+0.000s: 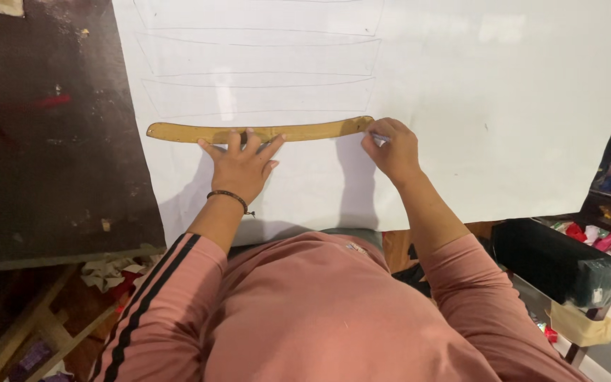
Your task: The person uses a curved wooden ruler and a pen to draw a series of parallel curved lines on a large white sheet of paper. They repeatedly reposition the ruler to create a consistent pattern across the surface.
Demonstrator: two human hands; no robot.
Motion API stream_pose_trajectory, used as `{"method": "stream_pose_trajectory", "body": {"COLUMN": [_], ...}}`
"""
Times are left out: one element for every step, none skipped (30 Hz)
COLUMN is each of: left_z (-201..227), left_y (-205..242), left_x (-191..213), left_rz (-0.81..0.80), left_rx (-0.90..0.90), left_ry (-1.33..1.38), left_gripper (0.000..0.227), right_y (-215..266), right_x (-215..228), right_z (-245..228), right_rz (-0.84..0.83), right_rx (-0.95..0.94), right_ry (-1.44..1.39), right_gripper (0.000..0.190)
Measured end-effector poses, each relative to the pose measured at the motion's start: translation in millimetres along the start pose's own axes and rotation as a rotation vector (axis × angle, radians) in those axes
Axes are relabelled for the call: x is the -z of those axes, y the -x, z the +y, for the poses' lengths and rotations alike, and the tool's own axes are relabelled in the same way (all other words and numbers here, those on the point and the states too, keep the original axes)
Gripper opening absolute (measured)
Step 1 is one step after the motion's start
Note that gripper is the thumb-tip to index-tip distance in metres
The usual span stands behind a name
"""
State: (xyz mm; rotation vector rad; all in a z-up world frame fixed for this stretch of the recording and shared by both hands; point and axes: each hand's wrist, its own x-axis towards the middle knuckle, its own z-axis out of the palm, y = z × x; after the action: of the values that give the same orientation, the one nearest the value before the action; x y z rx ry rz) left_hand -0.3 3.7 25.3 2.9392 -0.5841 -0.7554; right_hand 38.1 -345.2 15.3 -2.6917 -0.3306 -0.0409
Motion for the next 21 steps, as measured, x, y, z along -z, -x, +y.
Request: {"method": "stream_pose_trajectory", "body": {"left_z": [0,0,0,0,0,0,0,0,1,0,0,1,1,1,0,1,0,0,-1,-2,-2], "left_y": [0,0,0,0,-1,-2,-2,-2,-1,0,-1,-1,-1,-1,0,0,1,1,0,-2,-4], "left_x": [0,-1,-2,-2,-3,-4,-4,-4,-4,-4,-3,-2,-2,-2,-1,3,6,10,9,9,8], "left_rz": [0.001,0.003,0.004,0.004,0.013,0.022,0.021,0.028,0.031,0.027,0.026,0.026,0.025,0.032,0.036,0.034,0.028,0.021,0.021,0.005,-0.009], "left_rx": [0.003,0.001,0.002,0.006,0.002,-0.003,0.002,0.0,-0.004,-0.002,-0.004,-0.007,-0.01,-0.011,-0.01,-0.013,-0.015,-0.018,-0.02,-0.026,-0.034], "left_ry": [-0.001,-0.004,-0.008,-0.009,-0.011,-0.014,-0.014,-0.009,-0.004,-0.004,-0.006,-0.007,-0.008,-0.011,-0.016,-0.019,-0.021,-0.024,-0.029,-0.08,-0.131], "left_gripper": [0.056,0.056,0.056,0.056,0.055,0.055,0.055,0.055,0.055,0.055,0.054,0.053,0.053,0.053,0.053,0.053,0.052,0.052,0.052,0.058,0.065], "right_y": [-1,-2,-2,-6,-9,-13,-16,-19,-20,-23,-26,-29,-31,-33,-35,-32,-30,-28,-29,-29,-29], "right_x": [-5,-10,-16,-15,-15,-14,-17,-20,-23,-26,-28,-30,-31,-33,-35,-39,-45,-50,-50,-49,-48], "right_z": [0,0,-1,-9,-16,-24,-30,-36,-43,-54,-65,-75,-83,-91,-100,-96,-92,-89,-92,-95,-97], "right_rz": [0.001,-0.018,-0.038,-0.039,-0.087,-0.134,-0.136,-0.148,-0.161,-0.164,-0.184,-0.204,-0.202,-0.205,-0.208,-0.206,-0.232,-0.259,-0.254,-0.259,-0.263], "right_rx": [0.003,-0.018,-0.038,-0.035,-0.036,-0.038,-0.034,-0.035,-0.039,-0.04,-0.032,-0.024,-0.027,-0.003,0.021,0.018,-0.006,-0.03,-0.032,-0.046,-0.062], "right_ry": [-0.001,-0.033,-0.067,-0.069,-0.134,-0.198,-0.2,-0.249,-0.298,-0.301,-0.353,-0.405,-0.404,-0.437,-0.472,-0.474,-0.415,-0.356,-0.36,-0.363,-0.367], "right_gripper": [0.015,0.014,0.013,0.013,0.012,0.011,0.011,0.011,0.012,0.012,0.013,0.014,0.014,0.014,0.014,0.014,0.014,0.014,0.014,0.013,0.013]}}
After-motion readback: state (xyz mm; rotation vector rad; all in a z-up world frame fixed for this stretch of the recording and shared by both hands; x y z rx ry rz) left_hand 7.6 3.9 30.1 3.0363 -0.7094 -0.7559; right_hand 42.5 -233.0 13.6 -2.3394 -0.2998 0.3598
